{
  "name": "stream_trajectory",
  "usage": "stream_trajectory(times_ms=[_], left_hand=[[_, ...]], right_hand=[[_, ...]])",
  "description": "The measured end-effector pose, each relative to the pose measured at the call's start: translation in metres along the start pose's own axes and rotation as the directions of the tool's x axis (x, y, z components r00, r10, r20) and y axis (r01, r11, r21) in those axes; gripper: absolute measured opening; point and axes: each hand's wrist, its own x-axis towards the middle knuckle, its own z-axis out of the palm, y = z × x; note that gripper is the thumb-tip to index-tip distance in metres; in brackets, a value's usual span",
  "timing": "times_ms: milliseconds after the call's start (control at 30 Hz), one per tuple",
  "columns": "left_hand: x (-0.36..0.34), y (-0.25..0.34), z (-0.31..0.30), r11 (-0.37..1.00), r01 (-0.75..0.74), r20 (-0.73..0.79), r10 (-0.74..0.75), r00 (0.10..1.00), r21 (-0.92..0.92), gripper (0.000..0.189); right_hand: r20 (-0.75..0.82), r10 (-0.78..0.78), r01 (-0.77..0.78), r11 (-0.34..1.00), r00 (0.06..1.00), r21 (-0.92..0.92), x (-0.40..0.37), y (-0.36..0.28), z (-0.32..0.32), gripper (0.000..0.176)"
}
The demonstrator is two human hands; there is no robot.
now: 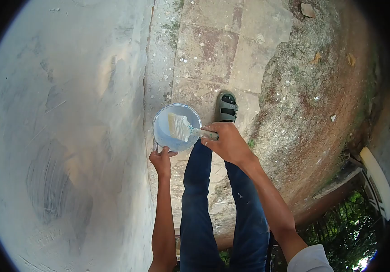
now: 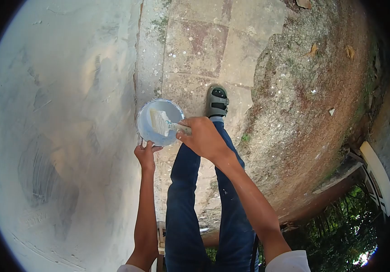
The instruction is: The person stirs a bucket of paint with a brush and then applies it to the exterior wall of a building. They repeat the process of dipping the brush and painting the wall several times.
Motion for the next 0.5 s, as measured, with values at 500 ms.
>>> stream_trajectory(times_ms=[500], left_hand=[[-0.013,0.034,0.045,0.973,-0.148,0.105,0.131,0.986,0.176,0.009]], right_hand=[[-0.014,-0.100,0.089,0.939,0.995,-0.331,0.055,0.055,0.092,0.018]])
